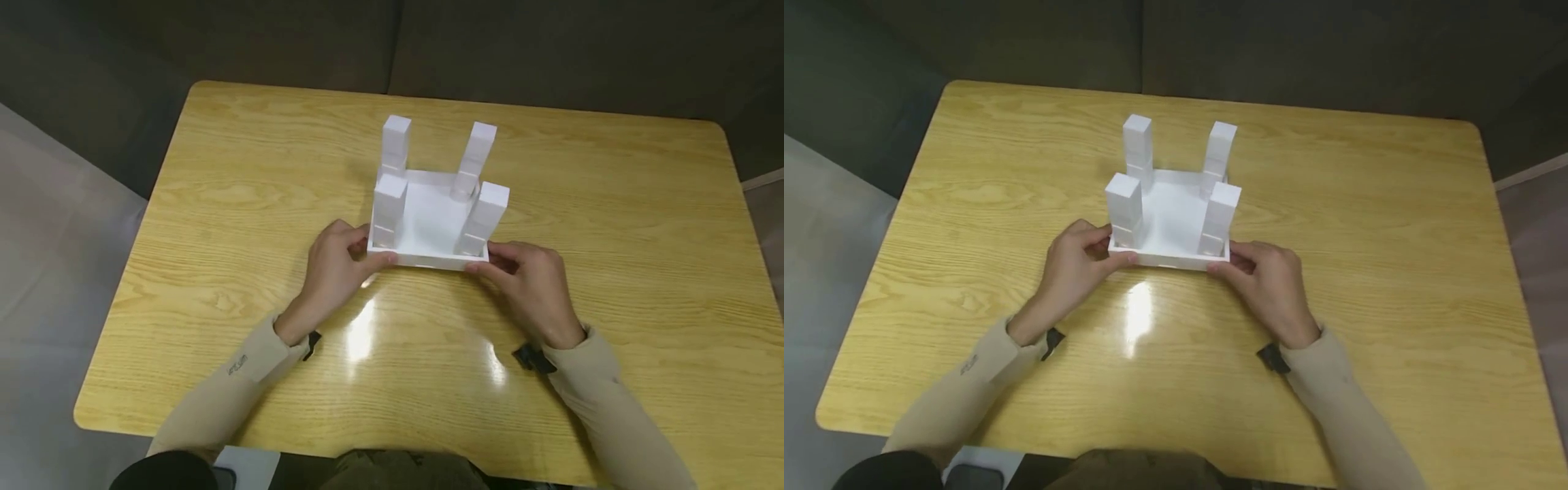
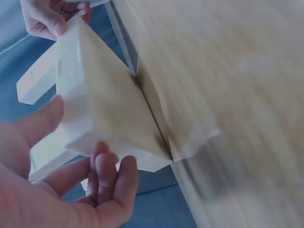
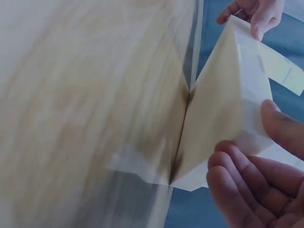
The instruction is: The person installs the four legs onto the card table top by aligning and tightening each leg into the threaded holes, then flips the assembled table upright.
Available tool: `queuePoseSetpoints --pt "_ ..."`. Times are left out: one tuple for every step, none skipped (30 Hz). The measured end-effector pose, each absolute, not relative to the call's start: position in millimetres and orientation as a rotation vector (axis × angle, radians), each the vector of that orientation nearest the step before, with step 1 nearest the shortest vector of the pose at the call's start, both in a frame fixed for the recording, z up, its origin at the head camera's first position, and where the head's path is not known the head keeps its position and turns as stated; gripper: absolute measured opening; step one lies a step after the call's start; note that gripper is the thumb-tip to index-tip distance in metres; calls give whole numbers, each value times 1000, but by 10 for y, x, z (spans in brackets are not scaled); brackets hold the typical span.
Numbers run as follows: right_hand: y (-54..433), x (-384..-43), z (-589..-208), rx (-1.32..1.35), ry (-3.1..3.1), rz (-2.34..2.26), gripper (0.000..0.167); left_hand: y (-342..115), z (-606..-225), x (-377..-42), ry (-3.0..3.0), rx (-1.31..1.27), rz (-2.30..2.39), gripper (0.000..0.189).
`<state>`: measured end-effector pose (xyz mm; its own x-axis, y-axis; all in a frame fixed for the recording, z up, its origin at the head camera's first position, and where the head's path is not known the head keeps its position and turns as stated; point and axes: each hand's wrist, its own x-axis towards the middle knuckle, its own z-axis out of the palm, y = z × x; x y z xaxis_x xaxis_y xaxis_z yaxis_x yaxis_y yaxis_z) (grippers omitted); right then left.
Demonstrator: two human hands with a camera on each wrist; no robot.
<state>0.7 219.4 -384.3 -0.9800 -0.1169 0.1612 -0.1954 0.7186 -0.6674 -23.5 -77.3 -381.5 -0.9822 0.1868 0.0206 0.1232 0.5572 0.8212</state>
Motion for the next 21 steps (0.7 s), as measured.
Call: queuePoseSetpoints --pt "2192 15 -3842 254 -2788 1122 37 -773 -3816 -223 2711 265 1448 56" --pt "2191 21 -3839 256 -2766 1127 36 -772 -3818 -213 2716 264 1469 55" --pt "2188 28 -3836 259 -2747 1126 35 -771 -3818 -205 2725 272 1482 55" --pt "2188 32 -3835 260 -2732 1125 34 -771 -3821 -198 2735 286 1486 57" --pt "2187 39 -3833 260 -2717 1119 34 -771 -3819 -190 2745 300 1491 59" --pt "2188 45 -3831 258 -2703 1117 33 -772 -3821 -182 2754 310 1497 61" --pt "2190 53 -3827 259 -2687 1121 32 -774 -3821 -171 2759 317 1504 62" --pt "2194 60 -3826 263 -2671 1123 31 -776 -3824 -161 2766 325 1515 64" --pt "2200 67 -3823 269 -2652 1123 29 -776 -3824 -149 2774 332 1529 65" --pt "2206 73 -3817 275 -2633 1124 28 -777 -3825 -134 2777 343 1553 64" --pt "2210 78 -3810 287 -2611 1126 27 -778 -3825 -121 2779 352 1581 63" --pt "2214 80 -3799 299 -2591 1130 25 -778 -3828 -109 2781 359 1611 61" --pt "2216 81 -3788 313 -2573 1129 24 -776 -3826 -97 2785 370 1637 59" --pt "2217 79 -3775 321 -2558 1127 23 -774 -3825 -89 2791 383 1661 57" --pt "2215 77 -3759 325 -2546 1125 23 -771 -3820 -81 2795 396 1684 56" --pt "2212 76 -3743 327 -2535 1126 22 -770 -3817 -76 2798 405 1704 54" --pt "2209 75 -3728 324 -2525 1125 22 -769 -3812 -75 2806 412 1714 53" --pt "2205 77 -3712 316 -2517 1131 21 -768 -3803 -74 2815 422 1723 52" --pt "2202 79 -3697 307 -2508 1137 20 -769 -3790 -76 2822 432 1733 52" --pt "2198 82 -3682 300 -2498 1145 19 -770 -3776 -79 2829 441 1740 51" --pt "2194 85 -3667 293 -2490 1150 18 -773 -3761 -83 2835 454 1745 50"
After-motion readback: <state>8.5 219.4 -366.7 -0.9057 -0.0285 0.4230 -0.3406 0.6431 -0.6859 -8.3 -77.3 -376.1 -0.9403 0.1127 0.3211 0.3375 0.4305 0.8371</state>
